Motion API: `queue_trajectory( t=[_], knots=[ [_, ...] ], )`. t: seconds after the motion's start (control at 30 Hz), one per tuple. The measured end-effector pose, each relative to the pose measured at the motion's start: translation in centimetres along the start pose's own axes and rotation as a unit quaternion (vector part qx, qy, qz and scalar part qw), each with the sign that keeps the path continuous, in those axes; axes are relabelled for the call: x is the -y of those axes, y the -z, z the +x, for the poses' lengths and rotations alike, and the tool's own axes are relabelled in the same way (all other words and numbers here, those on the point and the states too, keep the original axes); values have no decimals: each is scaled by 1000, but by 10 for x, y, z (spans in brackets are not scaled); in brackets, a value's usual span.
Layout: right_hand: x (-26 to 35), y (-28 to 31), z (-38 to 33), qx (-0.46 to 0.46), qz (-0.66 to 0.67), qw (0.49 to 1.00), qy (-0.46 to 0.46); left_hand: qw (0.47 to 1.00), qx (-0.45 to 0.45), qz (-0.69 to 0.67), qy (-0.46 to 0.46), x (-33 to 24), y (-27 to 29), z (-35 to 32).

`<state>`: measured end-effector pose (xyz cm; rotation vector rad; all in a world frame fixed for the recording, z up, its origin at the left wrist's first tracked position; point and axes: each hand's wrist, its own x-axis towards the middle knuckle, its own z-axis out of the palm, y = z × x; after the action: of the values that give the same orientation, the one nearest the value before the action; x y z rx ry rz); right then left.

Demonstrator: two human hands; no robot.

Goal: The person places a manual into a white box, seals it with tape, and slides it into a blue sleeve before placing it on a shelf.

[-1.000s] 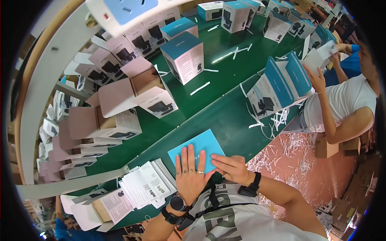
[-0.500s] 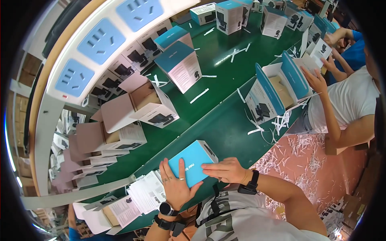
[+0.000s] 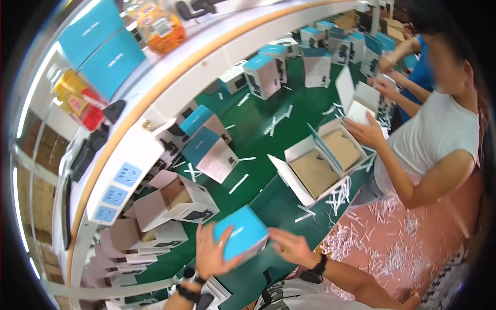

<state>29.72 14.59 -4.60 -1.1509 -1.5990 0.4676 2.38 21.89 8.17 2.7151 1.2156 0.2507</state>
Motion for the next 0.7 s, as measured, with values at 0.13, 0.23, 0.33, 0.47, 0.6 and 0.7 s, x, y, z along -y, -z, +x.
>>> queue_trajectory(
  t=[0.13,0.23,0.33,0.47,0.6,0.7],
  knots=[
    [-48,83,-47,-36,-87,982,-163,995,-79,52,8,24,-30,146],
    [-65,118,-96,-36,-111,962,-245,977,-141,154,36,72,-79,223],
    [-58,127,-140,28,-138,905,-402,980,-178,82,42,100,-137,264],
    [-91,94,-272,27,-132,867,-480,958,-247,72,125,70,-165,267],
    [-121,81,-330,141,155,720,-662,969,-215,0,125,112,-122,222],
    [-88,117,-293,239,-13,793,-561,980,-193,10,57,76,-37,175]
  ],
)
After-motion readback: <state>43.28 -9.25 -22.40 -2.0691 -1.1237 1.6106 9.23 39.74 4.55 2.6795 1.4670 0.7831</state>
